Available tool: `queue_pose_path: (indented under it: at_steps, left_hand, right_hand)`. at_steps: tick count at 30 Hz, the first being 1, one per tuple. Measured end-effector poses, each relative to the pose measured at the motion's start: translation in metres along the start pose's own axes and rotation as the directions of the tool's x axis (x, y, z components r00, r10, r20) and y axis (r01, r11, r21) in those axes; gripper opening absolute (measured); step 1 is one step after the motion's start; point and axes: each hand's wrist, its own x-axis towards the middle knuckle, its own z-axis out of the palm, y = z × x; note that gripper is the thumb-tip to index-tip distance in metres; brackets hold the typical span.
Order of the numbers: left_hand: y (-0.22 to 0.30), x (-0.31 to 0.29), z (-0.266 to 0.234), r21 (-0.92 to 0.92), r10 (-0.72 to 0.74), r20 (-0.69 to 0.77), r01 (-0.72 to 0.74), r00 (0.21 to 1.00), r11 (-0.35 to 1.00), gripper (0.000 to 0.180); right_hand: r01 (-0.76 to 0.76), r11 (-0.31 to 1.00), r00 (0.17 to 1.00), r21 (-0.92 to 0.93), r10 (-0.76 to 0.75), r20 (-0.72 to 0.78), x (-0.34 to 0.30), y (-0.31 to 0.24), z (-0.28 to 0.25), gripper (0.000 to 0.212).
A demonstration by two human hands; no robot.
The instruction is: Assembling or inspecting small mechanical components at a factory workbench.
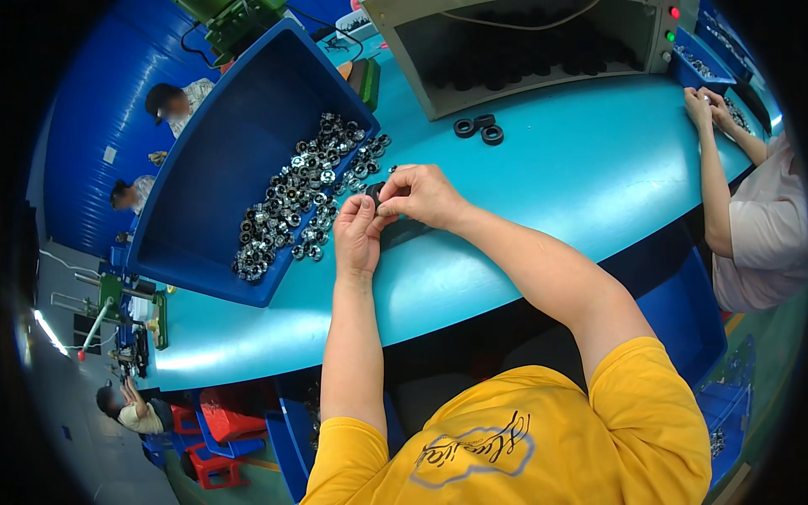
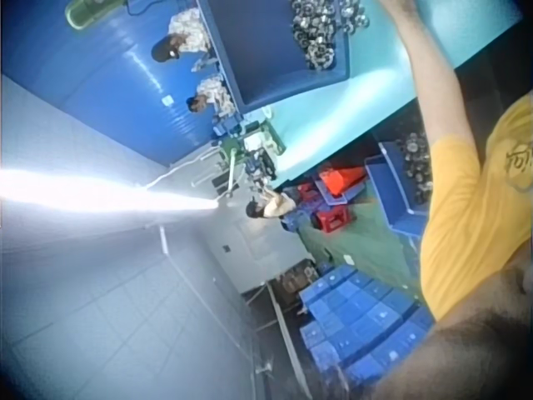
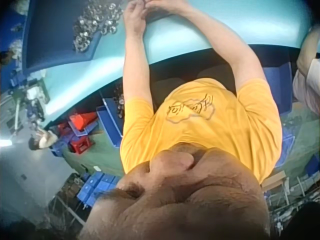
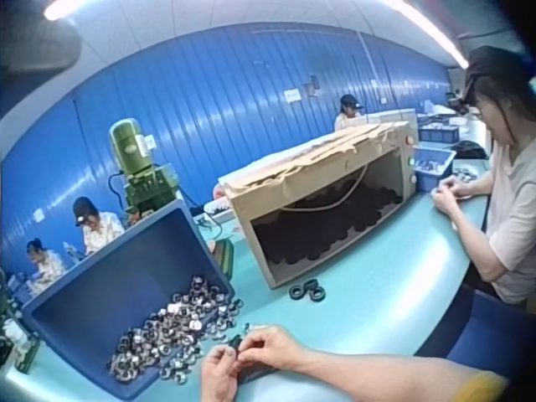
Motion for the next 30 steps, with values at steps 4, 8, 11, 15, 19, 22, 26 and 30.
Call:
queue_pose_path:
  at_steps: [4, 8, 11, 15, 19, 22, 26, 30]
  left_hand:
    - [-0.002, 0.001, 0.0, -0.023, 0.005, -0.014, -0.005, 1.0, 1.0, 0.017]
    - [-0.002, 0.001, -0.003, -0.039, 0.018, -0.018, -0.018, 1.0, 0.999, 0.017]
    - [-0.002, 0.001, -0.001, -0.059, 0.041, -0.044, -0.044, 0.998, 0.997, 0.017]
    - [-0.006, 0.001, 0.002, 0.251, 0.098, -0.035, -0.086, 0.995, 0.964, 0.016]
    - [-0.005, 0.002, 0.0, 0.305, 0.148, -0.004, -0.14, 0.989, 0.942, 0.014]
    - [-0.002, 0.001, 0.002, 0.337, 0.188, 0.021, -0.184, 0.982, 0.923, 0.012]
    - [-0.001, 0.001, 0.002, 0.388, 0.245, 0.023, -0.235, 0.969, 0.891, 0.01]
    - [0.0, 0.001, 0.0, 0.415, 0.227, 0.001, -0.206, 0.974, 0.886, 0.011]
  right_hand:
    - [0.164, 0.978, 0.985, -0.125, -0.171, -0.041, 0.001, 0.006, 0.001, 0.008]
    - [0.32, 0.912, 0.938, -0.258, -0.343, -0.048, 0.001, 0.002, 0.003, 0.007]
    - [0.067, 0.996, 0.991, -0.055, -0.073, -0.108, 0.0, -0.008, 0.0, 0.009]
    - [0.045, 0.999, 0.995, -0.009, -0.046, -0.084, 0.003, 0.002, -0.008, 0.008]
    - [-0.075, 0.993, 0.996, 0.086, 0.078, -0.033, 0.004, 0.003, -0.008, 0.011]
    - [-0.163, 0.975, 0.987, 0.154, 0.16, 0.027, 0.006, 0.006, -0.012, 0.014]
    - [-0.214, 0.951, 0.976, 0.224, 0.199, 0.086, 0.008, 0.009, -0.011, 0.018]
    - [-0.228, 0.94, 0.973, 0.255, 0.209, 0.098, 0.007, 0.008, -0.011, 0.018]
